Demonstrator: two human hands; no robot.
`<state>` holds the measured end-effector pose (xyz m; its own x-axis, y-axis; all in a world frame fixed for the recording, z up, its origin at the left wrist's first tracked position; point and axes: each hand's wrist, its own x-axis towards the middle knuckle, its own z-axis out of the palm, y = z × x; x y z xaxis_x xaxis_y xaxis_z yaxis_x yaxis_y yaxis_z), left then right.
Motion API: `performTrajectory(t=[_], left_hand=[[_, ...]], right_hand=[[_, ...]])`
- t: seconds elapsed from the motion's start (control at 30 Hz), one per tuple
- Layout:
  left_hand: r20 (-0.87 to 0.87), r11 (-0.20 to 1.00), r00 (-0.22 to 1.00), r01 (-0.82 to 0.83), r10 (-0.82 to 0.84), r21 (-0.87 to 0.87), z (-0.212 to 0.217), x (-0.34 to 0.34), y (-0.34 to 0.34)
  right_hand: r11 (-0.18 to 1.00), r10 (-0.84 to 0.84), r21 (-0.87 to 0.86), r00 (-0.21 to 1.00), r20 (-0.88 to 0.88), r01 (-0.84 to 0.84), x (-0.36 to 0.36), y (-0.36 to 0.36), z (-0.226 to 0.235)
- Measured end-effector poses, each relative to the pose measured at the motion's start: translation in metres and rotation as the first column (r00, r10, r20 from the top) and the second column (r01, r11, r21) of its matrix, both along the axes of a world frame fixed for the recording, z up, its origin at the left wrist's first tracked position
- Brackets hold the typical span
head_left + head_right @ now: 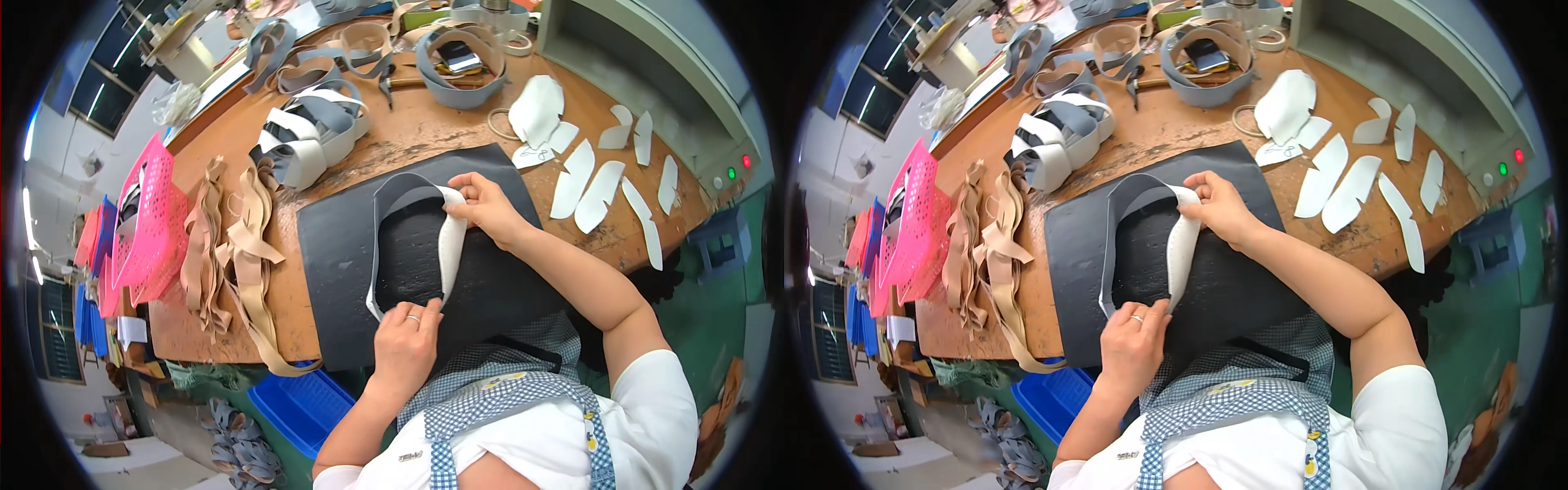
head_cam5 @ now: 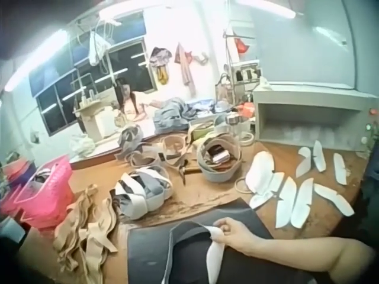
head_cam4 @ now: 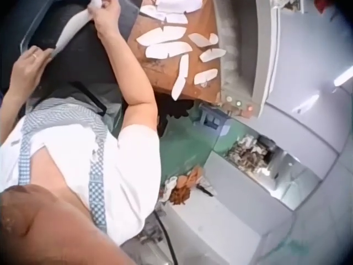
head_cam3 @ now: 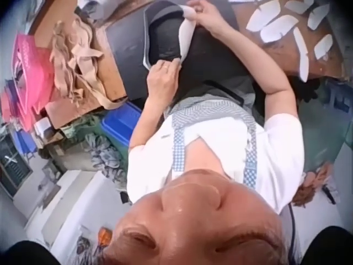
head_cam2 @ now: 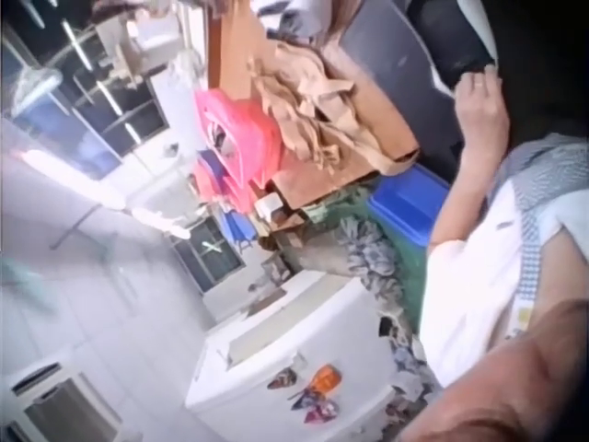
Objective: Assembling internal reinforcement components into shoe uppers at a factory workbench.
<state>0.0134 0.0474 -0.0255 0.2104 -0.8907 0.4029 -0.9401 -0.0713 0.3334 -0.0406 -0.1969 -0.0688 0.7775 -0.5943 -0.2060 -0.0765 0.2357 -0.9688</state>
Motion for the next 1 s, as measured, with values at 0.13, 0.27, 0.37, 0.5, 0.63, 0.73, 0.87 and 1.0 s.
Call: performTrajectory(t=[0.13, 0.27, 0.37, 0.5, 0.63, 0.73, 0.87, 1.0], left_hand=[[0.123, 1.0, 0.992, 0.015, -0.016, 0.006, -0.002, 0.009, -0.024], [0.183, 0.999, 0.983, -0.016, 0.009, 0.033, -0.004, 0.017, -0.056], [0.216, 0.997, 0.976, -0.045, 0.031, 0.058, -0.004, 0.023, -0.062], [0.229, 0.997, 0.971, -0.064, 0.07, -0.032, 0.008, 0.001, -0.063], [0.004, 0.984, 0.994, 0.111, -0.111, -0.139, 0.011, -0.028, -0.058], [-0.14, 0.971, 0.962, 0.225, -0.234, -0.074, -0.003, -0.049, -0.066], [-0.217, 0.984, 0.962, 0.178, -0.169, 0.022, -0.027, -0.054, -0.077], [-0.192, 0.995, 0.978, 0.088, -0.076, 0.055, -0.035, -0.062, -0.082]], right_hand=[[0.989, -0.142, 0.056, 0.989, 0.04, 0.139, 0.006, -0.024, -0.013], [0.886, -0.307, -0.35, 0.951, 0.049, 0.304, 0.026, -0.058, -0.043], [0.626, -0.35, -0.691, 0.922, 0.166, 0.362, 0.011, -0.056, -0.016], [0.501, -0.442, -0.785, 0.887, 0.132, 0.366, -0.063, -0.07, -0.003], [0.044, -0.79, -0.956, 0.596, 0.144, 0.29, -0.167, -0.109, 0.014], [0.154, -0.86, -0.967, 0.509, -0.031, 0.201, -0.213, -0.151, 0.003], [0.801, -0.498, -0.496, 0.833, -0.241, 0.335, -0.24, -0.191, 0.025], [0.689, -0.648, -0.411, 0.761, 0.019, 0.597, -0.265, -0.251, 0.06]])
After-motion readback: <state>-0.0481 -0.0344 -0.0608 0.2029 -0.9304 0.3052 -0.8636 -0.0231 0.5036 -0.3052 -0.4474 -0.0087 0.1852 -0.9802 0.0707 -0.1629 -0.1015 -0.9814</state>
